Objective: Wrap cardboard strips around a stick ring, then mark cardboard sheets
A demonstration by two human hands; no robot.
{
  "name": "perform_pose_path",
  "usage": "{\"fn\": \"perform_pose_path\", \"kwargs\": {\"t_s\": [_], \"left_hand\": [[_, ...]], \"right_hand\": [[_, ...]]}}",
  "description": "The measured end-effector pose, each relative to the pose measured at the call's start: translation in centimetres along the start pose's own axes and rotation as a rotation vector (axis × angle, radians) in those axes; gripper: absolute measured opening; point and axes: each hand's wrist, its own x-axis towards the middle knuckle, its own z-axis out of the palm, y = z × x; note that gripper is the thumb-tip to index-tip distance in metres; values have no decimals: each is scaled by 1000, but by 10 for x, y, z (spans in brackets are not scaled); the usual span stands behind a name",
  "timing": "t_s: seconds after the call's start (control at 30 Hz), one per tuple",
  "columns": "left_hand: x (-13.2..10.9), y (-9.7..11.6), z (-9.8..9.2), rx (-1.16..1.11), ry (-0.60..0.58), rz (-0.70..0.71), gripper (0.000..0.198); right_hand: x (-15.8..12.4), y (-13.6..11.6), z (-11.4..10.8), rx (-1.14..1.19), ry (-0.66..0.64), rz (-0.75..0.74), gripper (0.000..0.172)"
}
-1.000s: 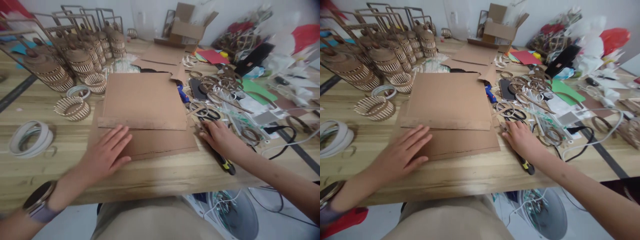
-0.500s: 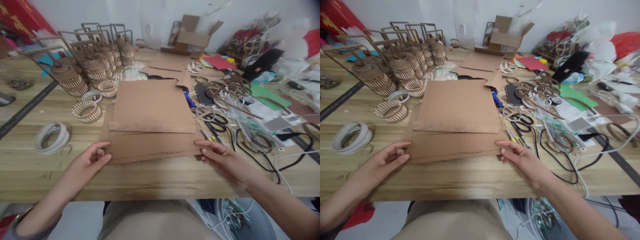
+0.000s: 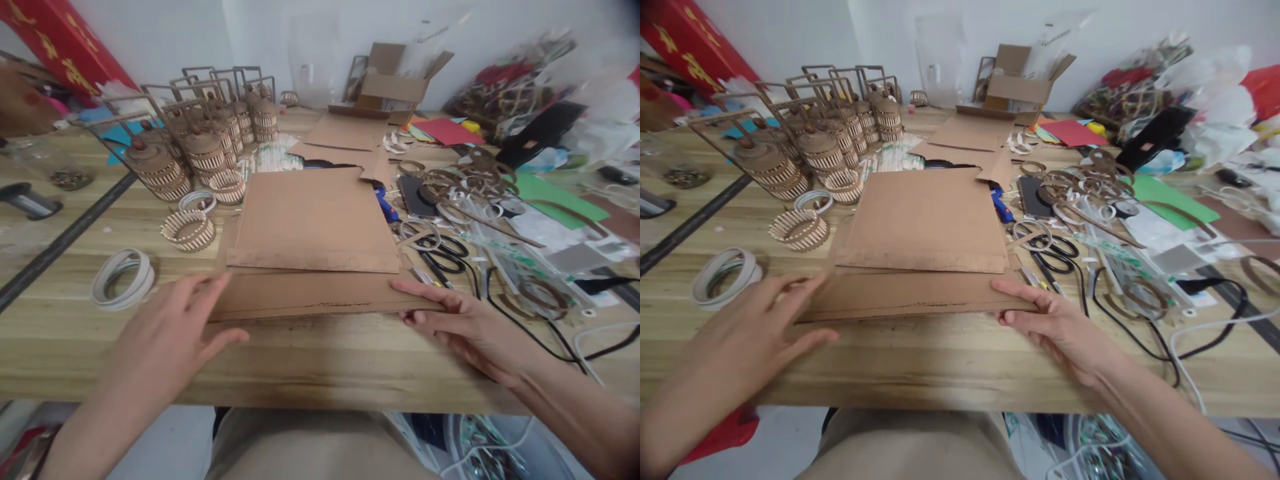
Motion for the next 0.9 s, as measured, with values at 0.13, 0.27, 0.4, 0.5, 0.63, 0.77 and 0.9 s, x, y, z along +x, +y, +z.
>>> {"fn": "perform_pose_path", "kwargs": {"t_s": [0.13,0.27,0.4,0.5,0.63,0.77,0.9], "left_hand": [[31,19,1,79,-50,257,38],[61,18,1,97,-210,307,51],[85,10,-12,76,-309,310,36],[102,3,-22,-10,-396,270,27],[123,-5,-26,-117,-482,288,25],[135,-9,-27,-143,-559,288,23],[139,-8,-25,-65,-568,281,22]], "right_hand": [[-3,-16,-2,-141,-52,-31,71],[-5,-38,-21,-760,-111,-221,71],[2,-54,-21,-1403,113,-696,58],[18,-64,2,-1486,-47,-876,48],[44,-87,31,-1643,-118,-786,39],[63,-104,37,-1562,-386,-683,38],[73,-92,30,-1613,-328,-772,37]]}}
